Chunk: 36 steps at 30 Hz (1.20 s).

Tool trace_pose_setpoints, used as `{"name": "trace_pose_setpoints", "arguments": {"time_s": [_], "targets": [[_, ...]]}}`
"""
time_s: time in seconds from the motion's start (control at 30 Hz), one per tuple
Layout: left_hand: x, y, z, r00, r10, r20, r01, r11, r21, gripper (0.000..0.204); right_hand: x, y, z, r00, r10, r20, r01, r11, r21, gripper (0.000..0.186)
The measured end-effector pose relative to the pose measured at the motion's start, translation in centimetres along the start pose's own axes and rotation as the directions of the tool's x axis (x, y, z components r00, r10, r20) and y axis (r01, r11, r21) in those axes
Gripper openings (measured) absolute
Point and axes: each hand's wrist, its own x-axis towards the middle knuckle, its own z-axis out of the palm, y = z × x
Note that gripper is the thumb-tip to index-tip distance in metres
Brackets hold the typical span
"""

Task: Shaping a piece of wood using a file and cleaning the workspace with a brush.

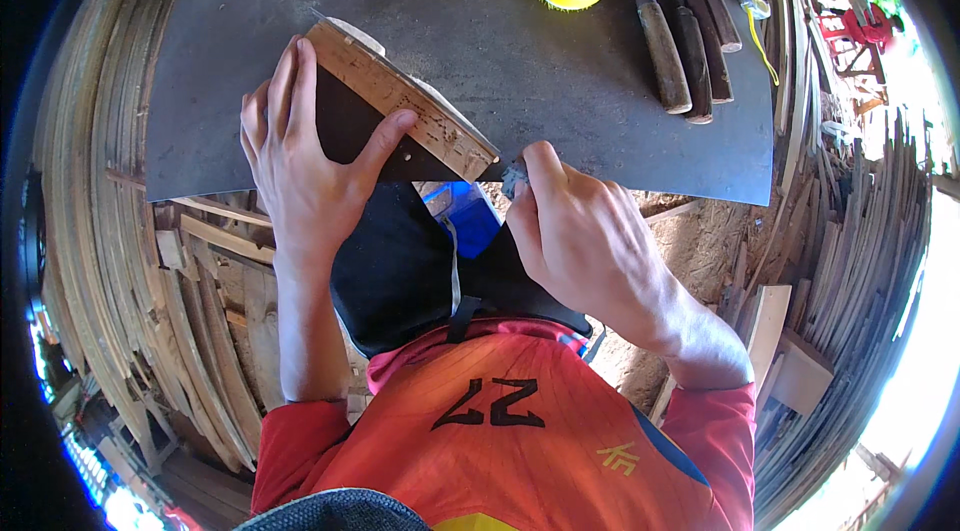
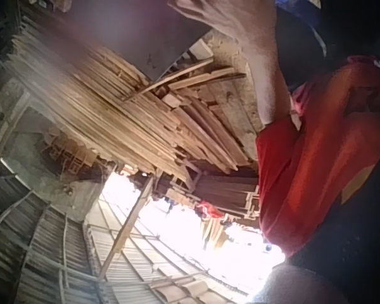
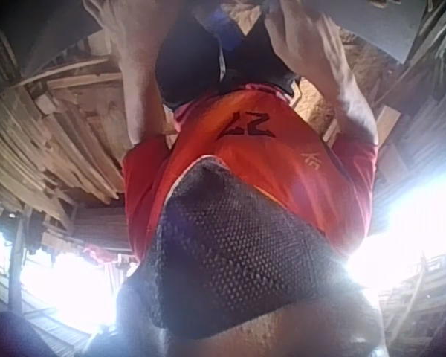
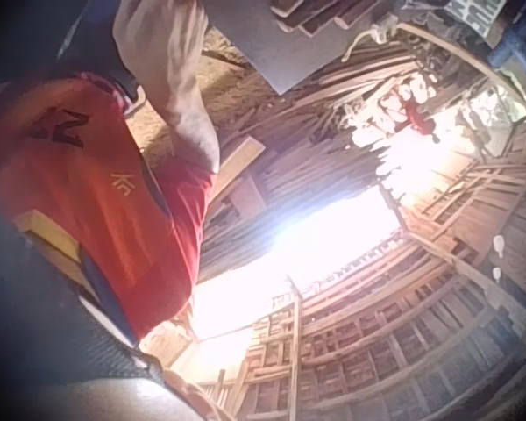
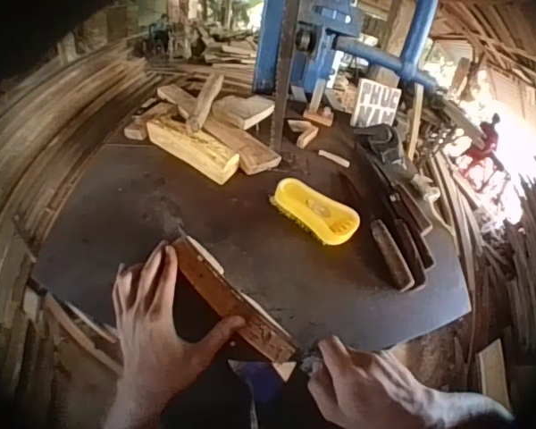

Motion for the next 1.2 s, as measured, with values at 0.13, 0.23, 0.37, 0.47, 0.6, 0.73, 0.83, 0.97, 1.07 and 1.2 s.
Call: {"name": "trace_pose_setpoints", "arguments": {"time_s": [0.13,0.23,0.37,0.47,0.6,0.73,0.83,0.97,1.07,1.2], "targets": [[0.0,0.2,-0.1,1.0,-0.017,0.008,0.017,1.0,0.02,0.099,0.0,0.0,-0.4,1.0,0.005,0.023,-0.005,1.0,0.02,0.013],[0.1,0.2,-0.2,1.0,-0.022,0.011,0.022,1.0,0.013,0.1,-0.4,0.3,-0.2,1.0,-0.009,0.005,0.009,1.0,0.008,0.014],[0.0,0.2,-0.2,0.999,-0.038,0.011,0.038,0.999,0.002,0.1,-0.1,-0.2,0.0,1.0,0.013,-0.006,-0.013,1.0,0.021,0.013],[-0.1,0.1,-0.1,0.999,-0.036,0.008,0.036,0.999,-0.001,0.1,0.1,-0.1,0.1,0.999,-0.024,-0.037,0.023,0.999,-0.022,0.013],[0.0,0.1,-0.2,0.999,-0.035,0.01,0.035,0.999,-0.009,0.101,0.2,0.1,0.0,0.996,-0.067,-0.053,0.06,0.992,-0.113,0.013],[0.0,0.1,-0.1,0.999,-0.031,0.008,0.031,1.0,0.002,0.101,0.2,0.2,-0.2,0.995,-0.088,-0.05,0.08,0.985,-0.155,0.013],[0.1,0.0,-0.2,0.999,-0.041,0.012,0.041,0.999,0.003,0.101,0.6,-0.2,-0.7,0.999,-0.042,0.009,0.043,0.989,-0.14,0.013],[0.1,0.1,-0.2,0.998,-0.05,0.029,0.05,0.999,-0.004,0.102,0.4,-0.6,-1.2,0.999,-0.049,0.003,0.049,0.99,-0.134,0.013],[0.2,0.1,-0.2,0.999,-0.05,0.02,0.049,0.999,0.012,0.103,0.5,-0.5,-1.0,0.999,-0.036,-0.007,0.034,0.987,-0.155,0.014],[0.1,0.1,-0.4,0.999,-0.053,0.009,0.053,0.999,-0.005,0.103,0.4,-0.6,-1.0,0.999,-0.051,-0.01,0.048,0.98,-0.191,0.014]]}}
